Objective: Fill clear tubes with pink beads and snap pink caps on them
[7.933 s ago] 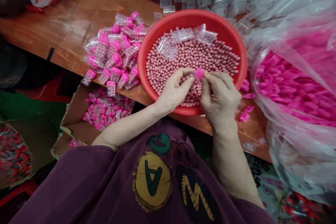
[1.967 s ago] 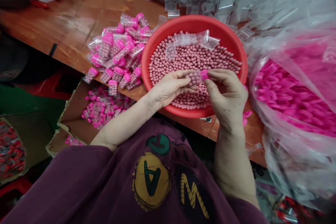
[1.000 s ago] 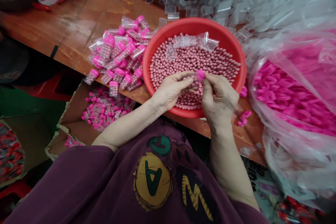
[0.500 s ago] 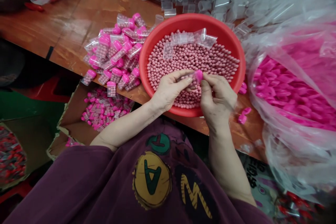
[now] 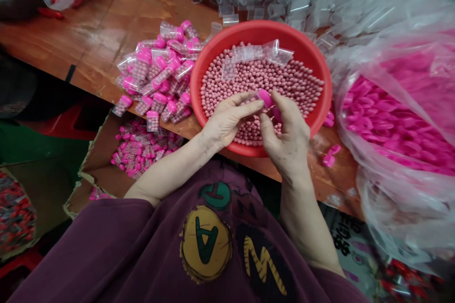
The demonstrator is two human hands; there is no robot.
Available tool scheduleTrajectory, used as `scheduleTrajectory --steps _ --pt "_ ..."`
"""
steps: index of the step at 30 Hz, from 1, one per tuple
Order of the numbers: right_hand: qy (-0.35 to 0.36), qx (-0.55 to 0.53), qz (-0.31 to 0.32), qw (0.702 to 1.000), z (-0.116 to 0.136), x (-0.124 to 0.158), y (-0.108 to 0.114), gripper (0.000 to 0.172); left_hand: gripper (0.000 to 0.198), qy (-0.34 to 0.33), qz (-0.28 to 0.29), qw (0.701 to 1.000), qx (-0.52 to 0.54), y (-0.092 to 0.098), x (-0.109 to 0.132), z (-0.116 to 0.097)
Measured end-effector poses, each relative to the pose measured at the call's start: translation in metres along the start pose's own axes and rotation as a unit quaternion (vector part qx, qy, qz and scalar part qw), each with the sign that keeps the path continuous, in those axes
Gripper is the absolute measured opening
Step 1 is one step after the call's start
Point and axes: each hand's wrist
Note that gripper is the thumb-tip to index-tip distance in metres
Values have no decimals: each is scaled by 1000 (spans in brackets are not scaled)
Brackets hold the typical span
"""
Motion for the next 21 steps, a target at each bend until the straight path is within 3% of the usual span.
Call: scheduleTrajectory --steps 2,6,9,11,14,17,21 --pt "-34 -68 -23 997 -10 1 2 50 21 7 15 1000 -6 1 0 0" --pt "-103 -172 -106 974 -22 -4 7 42 23 27 25 999 -39 0 3 1" --pt "-100 -76 -84 989 -13 -7 17 42 26 -10 14 997 -69 -3 6 3" --pt "-63 33 -8 997 -5 -7 24 51 33 -45 6 995 -85 -4 8 6" --pt "-19 148 96 984 1 -1 23 76 43 -59 -9 994 -94 -5 7 9" --pt "-6 206 85 975 -5 5 5 100 45 -43 -31 996 -78 -3 4 11" --pt "16 220 19 975 -16 7 -23 96 39 -20 -36 998 -57 -2 4 12"
Point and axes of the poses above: each hand's wrist, its own x-axis away from the middle knuckle, its own y-axis out of the back of the hand, z = x × y, and after that the axes turned 9 degrees about -y, right-handed
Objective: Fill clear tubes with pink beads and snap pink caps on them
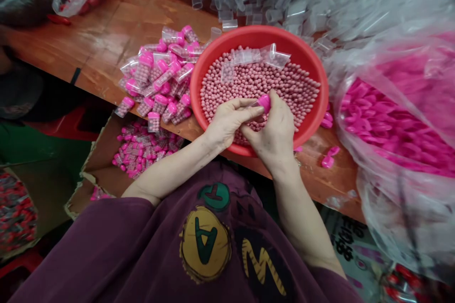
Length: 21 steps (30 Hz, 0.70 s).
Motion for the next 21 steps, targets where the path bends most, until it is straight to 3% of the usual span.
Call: scheduleTrajectory --steps 3,7,11,14,16,18,20,21 --pt "9 11 -25 1000 1 -4 -3 91 37 3 1 1000 10 -1 2 -2" --pt "86 66 -63 992 3 -11 5 75 32 18 6 1000 9 -4 1 -6" --pt "56 102 -6 993 6 -10 8 70 23 26 11 1000 -8 -7 -3 -5" --pt "34 59 54 996 5 -14 16 75 22 6 -10 1000 -10 -11 -1 -3" --pt "41 -24 112 993 -1 -26 24 87 22 -36 -32 999 -18 -10 6 -8" --pt "39 -101 160 981 -9 -46 31 91 24 -125 -43 990 -54 -1 16 -22" --pt "32 -121 163 979 -15 -71 29 69 27 -246 -62 957 -143 18 23 -44" --pt "29 -110 153 982 -16 -84 24 53 29 -301 -81 927 -210 31 24 -57"
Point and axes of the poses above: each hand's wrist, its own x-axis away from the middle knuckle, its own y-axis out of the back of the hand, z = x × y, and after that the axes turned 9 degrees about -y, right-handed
